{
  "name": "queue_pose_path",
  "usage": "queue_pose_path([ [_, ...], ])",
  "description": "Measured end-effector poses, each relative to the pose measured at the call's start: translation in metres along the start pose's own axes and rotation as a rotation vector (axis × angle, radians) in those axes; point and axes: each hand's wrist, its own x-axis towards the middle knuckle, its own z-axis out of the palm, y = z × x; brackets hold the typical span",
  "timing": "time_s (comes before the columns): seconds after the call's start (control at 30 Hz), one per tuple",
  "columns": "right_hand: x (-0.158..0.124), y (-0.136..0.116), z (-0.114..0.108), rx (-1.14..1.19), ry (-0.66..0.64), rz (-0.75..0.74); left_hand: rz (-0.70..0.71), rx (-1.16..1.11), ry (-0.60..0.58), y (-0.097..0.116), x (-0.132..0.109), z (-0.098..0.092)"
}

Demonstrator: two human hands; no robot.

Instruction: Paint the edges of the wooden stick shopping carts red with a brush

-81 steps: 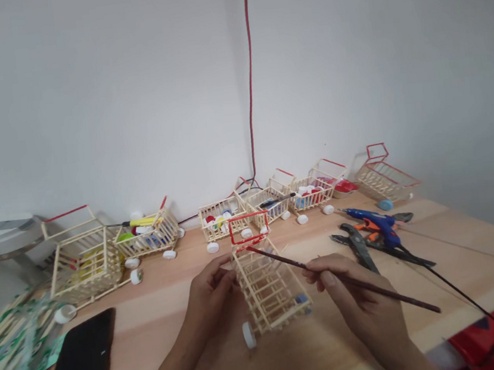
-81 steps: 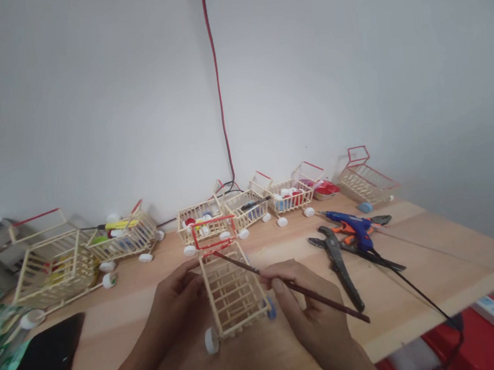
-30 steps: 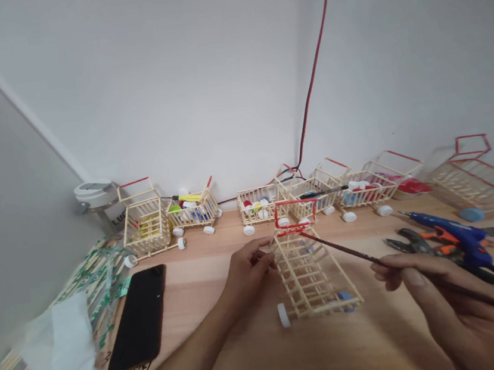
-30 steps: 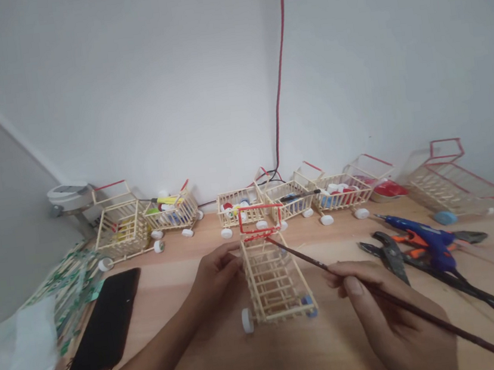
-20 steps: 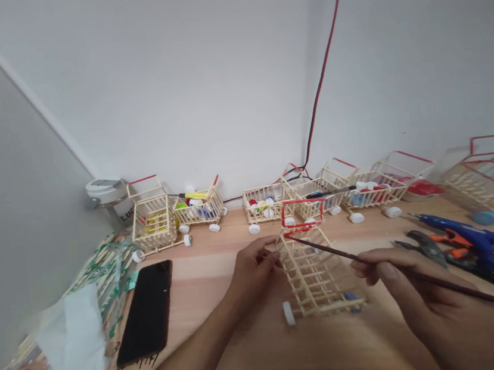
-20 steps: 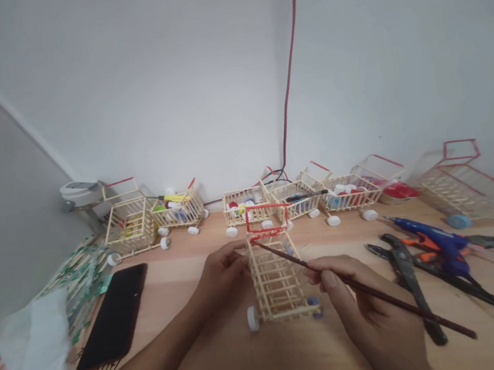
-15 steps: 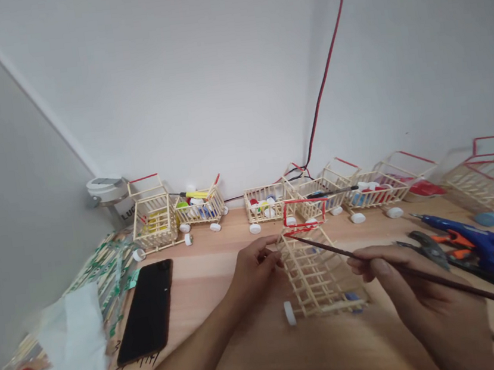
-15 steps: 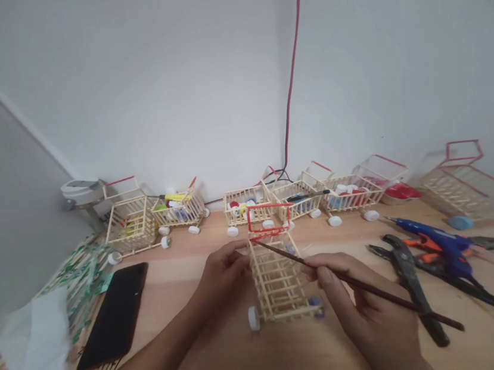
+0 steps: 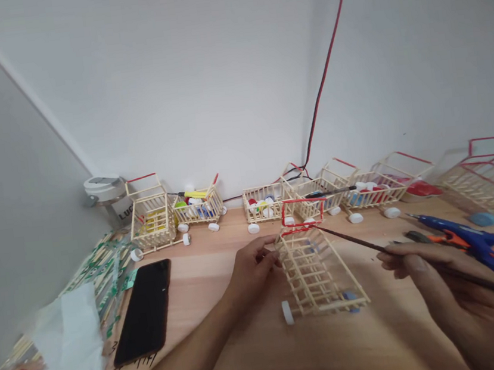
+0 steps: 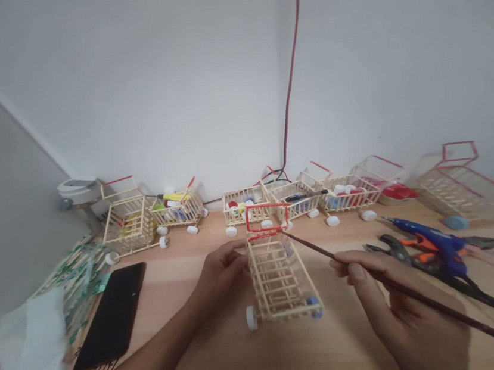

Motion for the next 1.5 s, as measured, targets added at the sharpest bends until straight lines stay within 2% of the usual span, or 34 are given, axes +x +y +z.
queue_pose_path([
  [0.17,-0.007,0.008,0.003,-0.025,-0.003,0.008,0.007,0.006,0.002,0.002,0.000,0.000],
  [0.43,-0.008,0.003,0.002,-0.044,0.011,0.039,0.008,0.000,0.014,0.003,0.000,0.001],
  [0.83,-0.009,-0.004,0.015,-0.013,0.013,-0.072,0.008,0.009,0.007,0.004,0.000,0.000],
  [1.03,-0.009,-0.004,0.010,0.007,0.044,-0.008,0.002,0.009,0.001,0.001,0.000,0.000],
  [1.3,-0.008,-0.013,0.016,0.108,-0.043,-0.064,0.005,0.015,0.006,0.004,0.000,0.000],
  [1.5,-0.008,-0.011,0.022,0.102,-0.090,-0.113,-0.001,0.007,0.009,0.000,0.000,0.000],
])
